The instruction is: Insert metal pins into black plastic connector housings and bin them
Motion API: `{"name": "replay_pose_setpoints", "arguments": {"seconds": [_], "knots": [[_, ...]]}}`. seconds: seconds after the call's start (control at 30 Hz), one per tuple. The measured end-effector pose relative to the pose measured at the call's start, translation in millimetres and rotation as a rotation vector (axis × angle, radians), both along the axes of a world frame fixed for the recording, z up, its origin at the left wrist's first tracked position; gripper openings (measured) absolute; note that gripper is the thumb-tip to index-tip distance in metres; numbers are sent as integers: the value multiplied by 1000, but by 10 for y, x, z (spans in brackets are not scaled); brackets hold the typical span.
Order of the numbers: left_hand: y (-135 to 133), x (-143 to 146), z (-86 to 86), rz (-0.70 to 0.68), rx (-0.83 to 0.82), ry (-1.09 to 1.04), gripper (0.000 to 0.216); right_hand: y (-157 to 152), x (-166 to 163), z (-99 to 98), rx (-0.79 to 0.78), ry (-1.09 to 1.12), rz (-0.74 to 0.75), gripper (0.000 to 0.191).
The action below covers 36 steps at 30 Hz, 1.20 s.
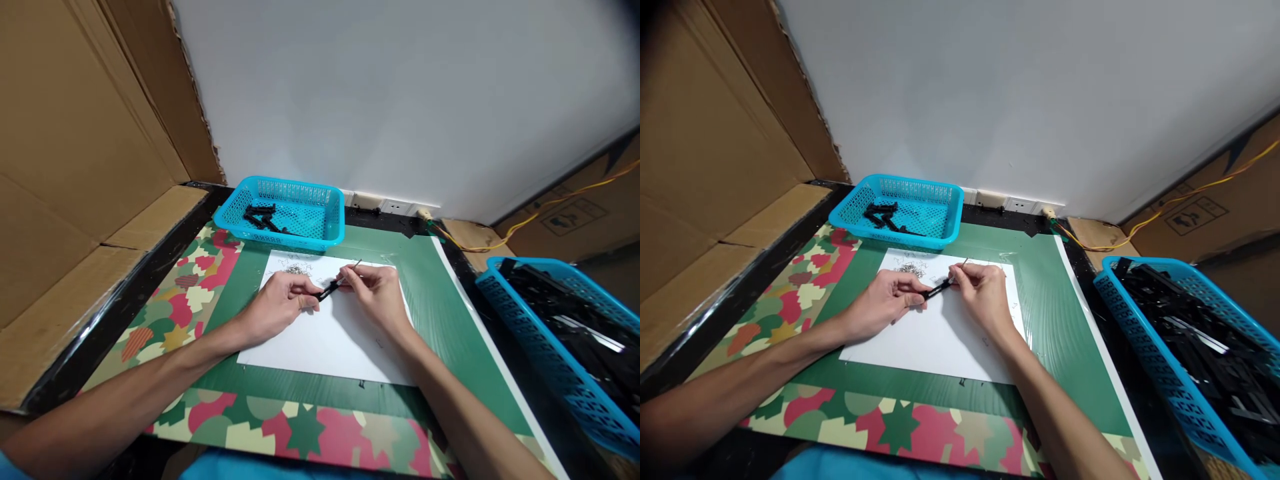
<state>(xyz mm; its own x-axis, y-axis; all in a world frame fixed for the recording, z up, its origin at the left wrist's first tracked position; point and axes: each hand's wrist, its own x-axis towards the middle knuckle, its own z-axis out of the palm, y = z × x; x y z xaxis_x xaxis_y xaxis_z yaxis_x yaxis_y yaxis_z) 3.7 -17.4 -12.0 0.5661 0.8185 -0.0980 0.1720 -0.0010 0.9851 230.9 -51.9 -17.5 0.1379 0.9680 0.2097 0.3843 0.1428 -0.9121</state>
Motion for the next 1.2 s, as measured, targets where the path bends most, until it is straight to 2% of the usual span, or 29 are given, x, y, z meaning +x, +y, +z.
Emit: {"name": "replay_pose_setpoints", "arguments": {"seconds": [0.23,0.37,0.5,0.73,0.83,0.9,1.03,1.2], "knots": [[-12,0,-23,-13,24,0,18,0,-20,1,13,-48,-1,44],[-13,-9,-17,-19,49,-42,21,7,-7,77,56,-53,-40,47],[13,-20,7,72,65,-199,33,23,54,146,92,-189,-100,40],[70,-18,26,201,76,-282,40,69,-71,28,33,-472,42,19],[76,-13,20,217,57,-290,42,84,-85,45,25,-501,52,20],[70,-10,31,218,34,-324,42,90,12,112,26,-459,31,25],[38,-9,71,179,-32,-358,38,83,400,263,-3,-475,-120,37],[8,-1,51,131,-71,-350,38,47,743,259,-161,-626,-47,30]]}}
